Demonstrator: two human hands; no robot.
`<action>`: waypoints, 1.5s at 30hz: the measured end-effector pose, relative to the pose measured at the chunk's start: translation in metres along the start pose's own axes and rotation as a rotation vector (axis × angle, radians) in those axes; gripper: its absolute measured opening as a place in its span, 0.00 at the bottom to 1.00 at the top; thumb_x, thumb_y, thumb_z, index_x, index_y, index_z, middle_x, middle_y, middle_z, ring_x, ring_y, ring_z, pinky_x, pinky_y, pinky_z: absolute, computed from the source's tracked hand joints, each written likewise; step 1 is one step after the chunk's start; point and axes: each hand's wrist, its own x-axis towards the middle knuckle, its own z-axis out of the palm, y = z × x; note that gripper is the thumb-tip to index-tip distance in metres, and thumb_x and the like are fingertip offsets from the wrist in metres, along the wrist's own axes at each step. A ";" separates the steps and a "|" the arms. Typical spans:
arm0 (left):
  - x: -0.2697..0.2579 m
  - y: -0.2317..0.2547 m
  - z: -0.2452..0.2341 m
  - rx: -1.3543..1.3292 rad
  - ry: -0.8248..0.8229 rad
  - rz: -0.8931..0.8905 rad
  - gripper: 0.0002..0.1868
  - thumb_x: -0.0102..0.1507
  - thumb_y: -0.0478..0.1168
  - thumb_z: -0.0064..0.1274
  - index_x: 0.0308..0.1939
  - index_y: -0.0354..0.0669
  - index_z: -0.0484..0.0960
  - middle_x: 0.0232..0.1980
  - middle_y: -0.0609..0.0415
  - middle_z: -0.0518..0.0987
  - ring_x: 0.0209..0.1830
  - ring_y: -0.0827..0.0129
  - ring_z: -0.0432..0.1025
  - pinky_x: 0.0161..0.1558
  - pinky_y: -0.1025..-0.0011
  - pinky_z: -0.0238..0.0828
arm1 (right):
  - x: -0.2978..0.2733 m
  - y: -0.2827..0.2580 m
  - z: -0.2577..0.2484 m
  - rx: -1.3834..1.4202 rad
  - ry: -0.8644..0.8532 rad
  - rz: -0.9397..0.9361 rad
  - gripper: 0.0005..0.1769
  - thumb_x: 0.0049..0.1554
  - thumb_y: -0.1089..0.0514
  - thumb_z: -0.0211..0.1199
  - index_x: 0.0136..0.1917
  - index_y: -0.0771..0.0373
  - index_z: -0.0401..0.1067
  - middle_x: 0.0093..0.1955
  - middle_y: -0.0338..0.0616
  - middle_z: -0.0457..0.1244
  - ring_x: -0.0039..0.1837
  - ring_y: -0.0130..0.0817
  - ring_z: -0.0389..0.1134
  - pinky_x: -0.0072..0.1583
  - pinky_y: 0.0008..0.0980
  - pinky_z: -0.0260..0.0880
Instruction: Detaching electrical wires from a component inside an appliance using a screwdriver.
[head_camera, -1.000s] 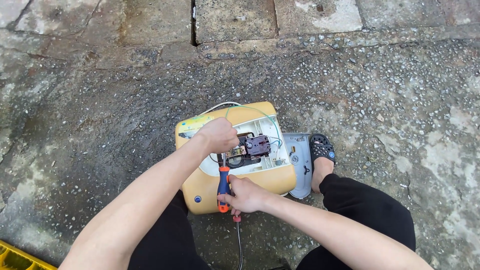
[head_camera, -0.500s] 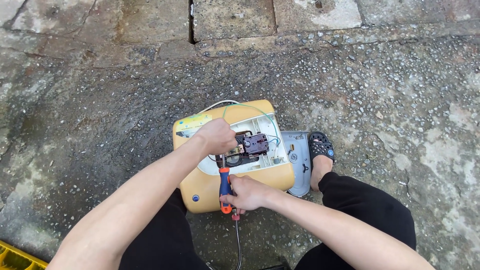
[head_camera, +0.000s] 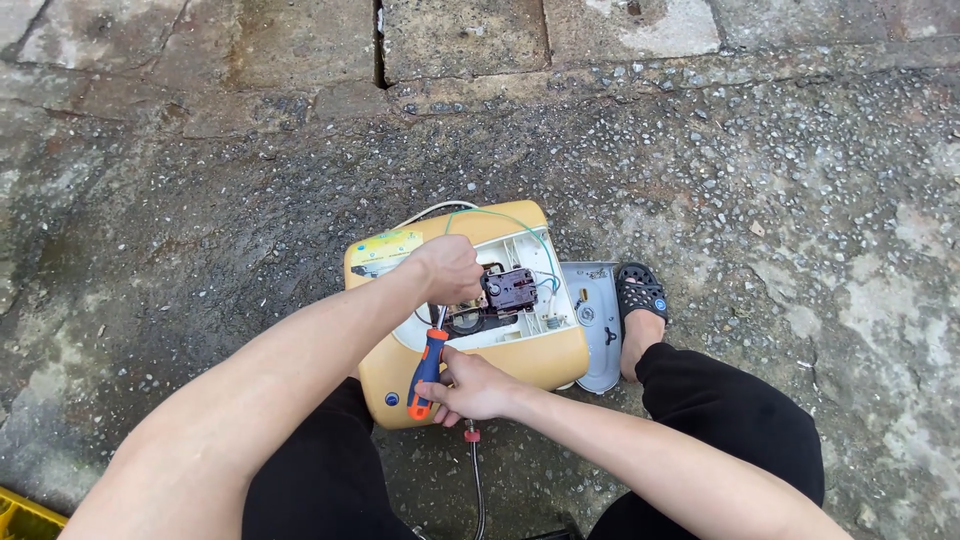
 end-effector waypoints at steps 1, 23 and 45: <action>-0.006 0.001 -0.001 0.000 -0.002 0.000 0.17 0.65 0.43 0.38 0.31 0.65 0.84 0.33 0.70 0.85 0.38 0.67 0.81 0.39 0.62 0.77 | 0.002 0.003 -0.001 0.000 -0.001 -0.002 0.28 0.67 0.54 0.56 0.68 0.77 0.54 0.52 0.64 0.67 0.45 0.38 0.75 0.46 0.33 0.80; -0.028 0.033 -0.029 -0.975 -0.175 -0.753 0.16 0.64 0.43 0.42 0.38 0.46 0.87 0.34 0.48 0.84 0.40 0.49 0.81 0.38 0.53 0.80 | 0.018 0.043 -0.093 -0.722 0.315 0.072 0.18 0.56 0.52 0.64 0.57 0.60 0.73 0.48 0.61 0.71 0.54 0.58 0.74 0.51 0.52 0.77; -0.037 0.015 -0.034 -0.002 -0.130 -0.019 0.16 0.68 0.39 0.43 0.33 0.58 0.86 0.35 0.66 0.86 0.39 0.67 0.82 0.37 0.63 0.78 | 0.007 0.021 -0.002 -0.157 0.185 -0.012 0.29 0.63 0.50 0.60 0.67 0.73 0.58 0.48 0.61 0.69 0.43 0.48 0.75 0.39 0.36 0.81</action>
